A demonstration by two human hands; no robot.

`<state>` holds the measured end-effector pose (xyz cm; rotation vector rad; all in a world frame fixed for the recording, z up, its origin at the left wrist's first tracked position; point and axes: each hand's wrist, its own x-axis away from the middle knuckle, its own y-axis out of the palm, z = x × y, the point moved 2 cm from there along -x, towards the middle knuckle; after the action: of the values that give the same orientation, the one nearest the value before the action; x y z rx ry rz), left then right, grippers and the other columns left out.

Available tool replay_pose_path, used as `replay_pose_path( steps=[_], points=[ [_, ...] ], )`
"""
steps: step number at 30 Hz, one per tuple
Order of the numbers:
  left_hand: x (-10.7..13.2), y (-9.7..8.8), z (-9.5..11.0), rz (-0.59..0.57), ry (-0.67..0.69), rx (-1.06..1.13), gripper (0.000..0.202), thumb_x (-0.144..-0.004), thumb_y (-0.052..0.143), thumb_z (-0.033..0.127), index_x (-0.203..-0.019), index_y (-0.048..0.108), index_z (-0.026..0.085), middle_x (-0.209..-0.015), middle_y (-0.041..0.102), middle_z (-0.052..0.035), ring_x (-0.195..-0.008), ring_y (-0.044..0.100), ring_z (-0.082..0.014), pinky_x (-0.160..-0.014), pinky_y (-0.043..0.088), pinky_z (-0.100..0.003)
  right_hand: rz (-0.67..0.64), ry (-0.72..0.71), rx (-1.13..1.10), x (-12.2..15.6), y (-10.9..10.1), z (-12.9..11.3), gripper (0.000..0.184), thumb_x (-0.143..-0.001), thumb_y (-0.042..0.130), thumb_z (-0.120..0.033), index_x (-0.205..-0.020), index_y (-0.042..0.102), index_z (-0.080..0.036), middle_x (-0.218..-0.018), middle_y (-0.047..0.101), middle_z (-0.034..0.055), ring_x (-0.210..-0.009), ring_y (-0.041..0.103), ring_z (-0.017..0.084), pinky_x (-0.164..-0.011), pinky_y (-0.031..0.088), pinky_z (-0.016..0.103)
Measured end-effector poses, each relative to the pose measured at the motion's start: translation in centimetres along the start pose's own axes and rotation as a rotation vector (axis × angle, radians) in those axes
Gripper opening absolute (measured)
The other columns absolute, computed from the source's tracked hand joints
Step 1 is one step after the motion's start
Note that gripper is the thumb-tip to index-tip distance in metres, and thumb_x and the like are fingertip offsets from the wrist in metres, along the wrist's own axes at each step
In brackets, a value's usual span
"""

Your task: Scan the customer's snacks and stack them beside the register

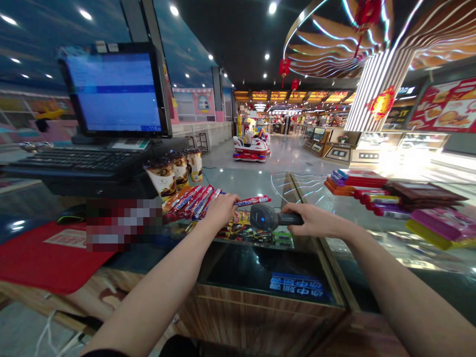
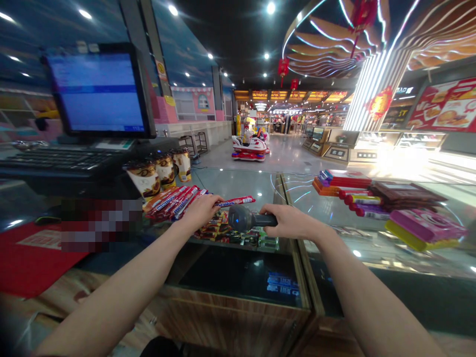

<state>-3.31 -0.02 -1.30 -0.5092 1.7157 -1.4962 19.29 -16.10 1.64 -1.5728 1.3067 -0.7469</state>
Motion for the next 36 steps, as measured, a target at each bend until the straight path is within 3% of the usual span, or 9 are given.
replay_pose_path(
  steps=[7,11,19,26,36],
  points=[
    [0.2,-0.1,-0.1,0.019,-0.028,-0.020,0.026,-0.088,0.053,0.024,-0.112,0.064,0.023,-0.109,0.067,-0.0068,-0.106,0.061,-0.0234,-0.091,0.046,-0.034,0.154,0.004,0.022,0.1,-1.0,2.1,0.043,-0.082,0.055,-0.035,-0.123,0.057,-0.023,-0.106,0.068,0.0055,-0.091,0.063,0.024,-0.080,0.046,0.034],
    [0.3,-0.3,-0.1,0.024,-0.046,-0.042,0.025,-0.088,0.053,0.026,-0.109,0.065,0.023,-0.107,0.068,-0.0067,-0.105,0.060,-0.0239,-0.093,0.045,-0.036,0.215,0.030,0.034,0.3,-1.4,3.7,0.038,-0.083,0.053,-0.035,-0.119,0.056,-0.023,-0.098,0.068,0.0045,-0.087,0.063,0.023,-0.078,0.047,0.034],
    [0.6,-0.5,-0.5,0.015,-0.116,-0.025,0.024,-0.088,0.052,0.026,-0.110,0.063,0.023,-0.113,0.065,-0.0093,-0.111,0.058,-0.0274,-0.093,0.045,-0.040,0.142,0.065,0.103,0.1,-0.4,4.8,0.049,-0.081,0.054,-0.029,-0.130,0.053,-0.025,-0.104,0.069,0.0055,-0.091,0.065,0.027,-0.079,0.047,0.036],
    [0.7,-0.5,-0.4,-0.004,-0.125,-0.010,0.024,-0.089,0.053,0.026,-0.109,0.063,0.022,-0.113,0.065,-0.0098,-0.114,0.057,-0.0274,-0.096,0.043,-0.041,0.152,0.119,0.220,-0.2,0.2,4.8,0.050,-0.081,0.054,-0.028,-0.131,0.051,-0.027,-0.108,0.069,0.0067,-0.093,0.065,0.028,-0.079,0.046,0.037],
    [0.6,-0.3,-0.6,0.000,-0.125,-0.035,0.026,-0.089,0.052,0.027,-0.113,0.063,0.023,-0.116,0.065,-0.0092,-0.114,0.056,-0.0252,-0.096,0.043,-0.039,0.106,0.092,0.210,-0.1,0.5,4.8,0.048,-0.083,0.053,-0.028,-0.131,0.051,-0.027,-0.112,0.069,0.0071,-0.097,0.065,0.028,-0.081,0.046,0.038]
  ],
)
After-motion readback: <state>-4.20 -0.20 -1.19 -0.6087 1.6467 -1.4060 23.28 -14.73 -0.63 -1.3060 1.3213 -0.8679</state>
